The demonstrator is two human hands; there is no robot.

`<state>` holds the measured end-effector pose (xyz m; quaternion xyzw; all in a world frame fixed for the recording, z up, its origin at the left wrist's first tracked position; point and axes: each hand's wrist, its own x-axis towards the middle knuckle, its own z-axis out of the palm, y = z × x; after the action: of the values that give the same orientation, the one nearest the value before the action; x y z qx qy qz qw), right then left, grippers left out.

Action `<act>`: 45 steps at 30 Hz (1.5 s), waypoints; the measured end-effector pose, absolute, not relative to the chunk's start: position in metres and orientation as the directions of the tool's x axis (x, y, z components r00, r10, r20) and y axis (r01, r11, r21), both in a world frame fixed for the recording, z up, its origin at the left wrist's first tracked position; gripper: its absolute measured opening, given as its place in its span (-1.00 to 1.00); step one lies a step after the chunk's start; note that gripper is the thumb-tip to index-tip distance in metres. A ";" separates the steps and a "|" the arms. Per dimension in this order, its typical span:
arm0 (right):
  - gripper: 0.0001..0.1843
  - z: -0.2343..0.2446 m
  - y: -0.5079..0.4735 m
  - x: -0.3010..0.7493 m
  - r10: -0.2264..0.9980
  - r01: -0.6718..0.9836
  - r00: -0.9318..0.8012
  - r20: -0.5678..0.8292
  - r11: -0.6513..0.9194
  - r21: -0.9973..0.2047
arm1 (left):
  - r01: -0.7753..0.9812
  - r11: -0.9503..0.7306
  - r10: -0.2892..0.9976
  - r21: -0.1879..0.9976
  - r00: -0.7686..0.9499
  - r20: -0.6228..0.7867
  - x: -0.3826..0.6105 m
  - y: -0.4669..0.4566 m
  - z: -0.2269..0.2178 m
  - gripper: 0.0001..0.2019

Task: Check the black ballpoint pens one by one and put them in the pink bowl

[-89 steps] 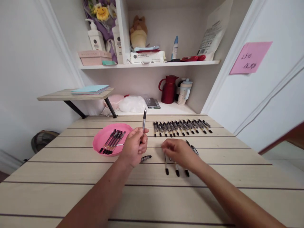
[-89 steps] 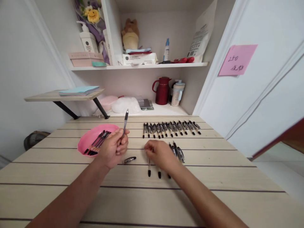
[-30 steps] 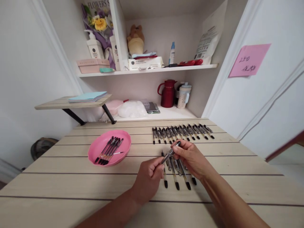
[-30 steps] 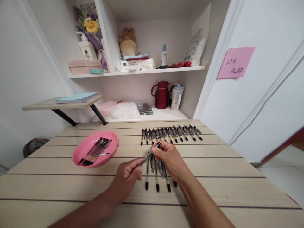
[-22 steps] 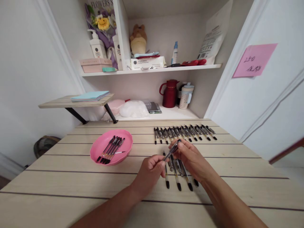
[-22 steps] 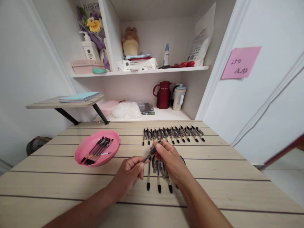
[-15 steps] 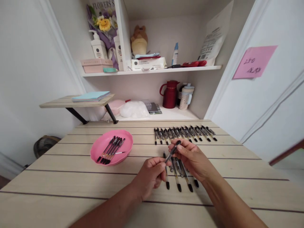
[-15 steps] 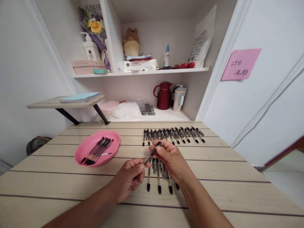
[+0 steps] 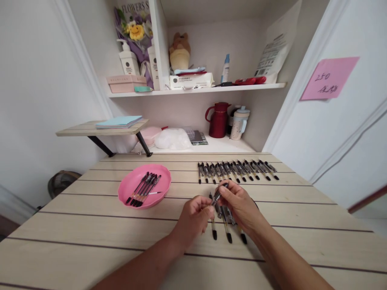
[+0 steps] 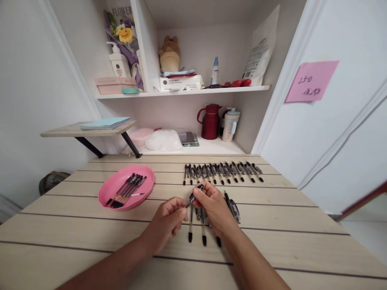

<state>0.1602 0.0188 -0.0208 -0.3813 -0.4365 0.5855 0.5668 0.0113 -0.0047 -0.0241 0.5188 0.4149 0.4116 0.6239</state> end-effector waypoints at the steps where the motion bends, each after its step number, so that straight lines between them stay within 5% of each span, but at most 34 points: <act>1: -0.66 -0.019 0.017 0.161 0.994 -0.342 -0.090 0.061 0.027 -0.939 | -0.109 0.156 0.932 0.982 0.345 -0.110 0.011 -0.004 -0.024 -0.80; 9: -0.56 -0.015 0.019 0.168 0.995 -0.393 -0.077 0.056 0.022 -0.919 | -0.119 0.185 0.941 0.976 0.306 -0.141 0.005 0.004 -0.020 -0.72; 13: -0.62 -0.019 0.024 0.176 0.998 -0.397 -0.036 0.056 0.037 -0.917 | 0.231 -0.066 0.997 0.971 0.065 0.052 -0.025 0.025 0.002 -0.77; 15: -0.66 -0.021 0.026 0.180 0.998 -0.395 -0.015 0.066 0.055 -0.917 | 0.600 -0.172 0.964 0.781 -0.060 0.258 -0.052 0.037 0.016 -0.82; 17: -0.67 -0.022 0.028 0.183 0.997 -0.381 -0.002 0.077 0.070 -0.922 | 0.856 -0.049 0.902 0.515 -0.183 0.390 -0.082 0.046 0.026 -0.82; 20: -0.67 -0.024 0.030 0.186 0.996 -0.348 0.022 0.085 0.088 -0.933 | 0.918 0.184 0.910 0.350 -0.294 0.292 -0.118 0.054 0.026 -0.80; 24: -0.66 -0.026 0.032 0.187 0.996 -0.312 0.049 0.072 0.084 -0.946 | 0.882 0.257 0.937 0.394 -0.327 0.121 -0.133 0.060 0.010 -0.79; 33: -0.71 -0.026 0.034 0.190 0.996 -0.305 0.065 0.069 0.085 -0.949 | 0.686 0.011 0.946 0.727 -0.243 0.215 -0.123 0.063 0.001 -0.65; 40: -0.70 -0.021 0.031 0.188 0.996 -0.324 0.048 0.070 0.082 -0.943 | 0.791 -0.054 0.886 0.609 -0.244 0.395 -0.128 0.066 0.000 -0.62; 45: -0.70 -0.019 0.032 0.192 0.995 -0.322 0.058 0.076 0.091 -0.942 | 0.811 -0.039 0.883 0.584 -0.245 0.400 -0.128 0.066 0.005 -0.63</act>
<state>0.1920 0.0317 -0.0193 -0.4004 -0.4203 0.5424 0.6074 -0.1278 0.0656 0.0049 0.6125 0.6915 0.3800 0.0473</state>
